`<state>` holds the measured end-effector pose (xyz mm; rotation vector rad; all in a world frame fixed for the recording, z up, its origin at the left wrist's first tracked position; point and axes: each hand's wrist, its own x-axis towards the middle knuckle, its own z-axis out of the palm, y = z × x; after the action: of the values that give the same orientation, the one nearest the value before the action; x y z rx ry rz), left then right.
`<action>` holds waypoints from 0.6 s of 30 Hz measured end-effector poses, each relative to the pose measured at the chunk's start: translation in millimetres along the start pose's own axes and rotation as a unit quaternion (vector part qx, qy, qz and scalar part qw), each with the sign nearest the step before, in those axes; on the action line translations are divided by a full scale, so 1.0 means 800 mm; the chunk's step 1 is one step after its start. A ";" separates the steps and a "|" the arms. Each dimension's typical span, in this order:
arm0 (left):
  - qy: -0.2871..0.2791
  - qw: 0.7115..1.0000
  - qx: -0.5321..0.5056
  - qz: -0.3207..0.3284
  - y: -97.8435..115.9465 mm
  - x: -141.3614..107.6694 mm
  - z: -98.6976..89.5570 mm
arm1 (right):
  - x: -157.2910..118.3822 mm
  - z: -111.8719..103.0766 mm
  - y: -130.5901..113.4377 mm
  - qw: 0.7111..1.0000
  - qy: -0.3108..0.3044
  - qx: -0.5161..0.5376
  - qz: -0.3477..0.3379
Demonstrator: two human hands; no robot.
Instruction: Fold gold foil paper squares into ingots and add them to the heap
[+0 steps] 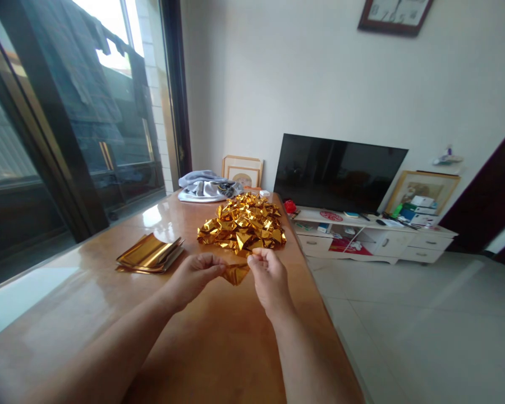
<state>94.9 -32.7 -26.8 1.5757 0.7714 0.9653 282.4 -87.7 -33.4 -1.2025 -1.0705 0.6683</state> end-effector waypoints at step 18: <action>-0.007 0.991 -0.130 -0.010 0.003 -0.001 -0.001 | -0.006 0.002 -0.002 0.995 -0.097 0.030 0.019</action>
<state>93.7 -33.8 -24.5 1.3454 0.6219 0.9964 278.4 -91.8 -33.3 -1.1258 -1.1818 0.8539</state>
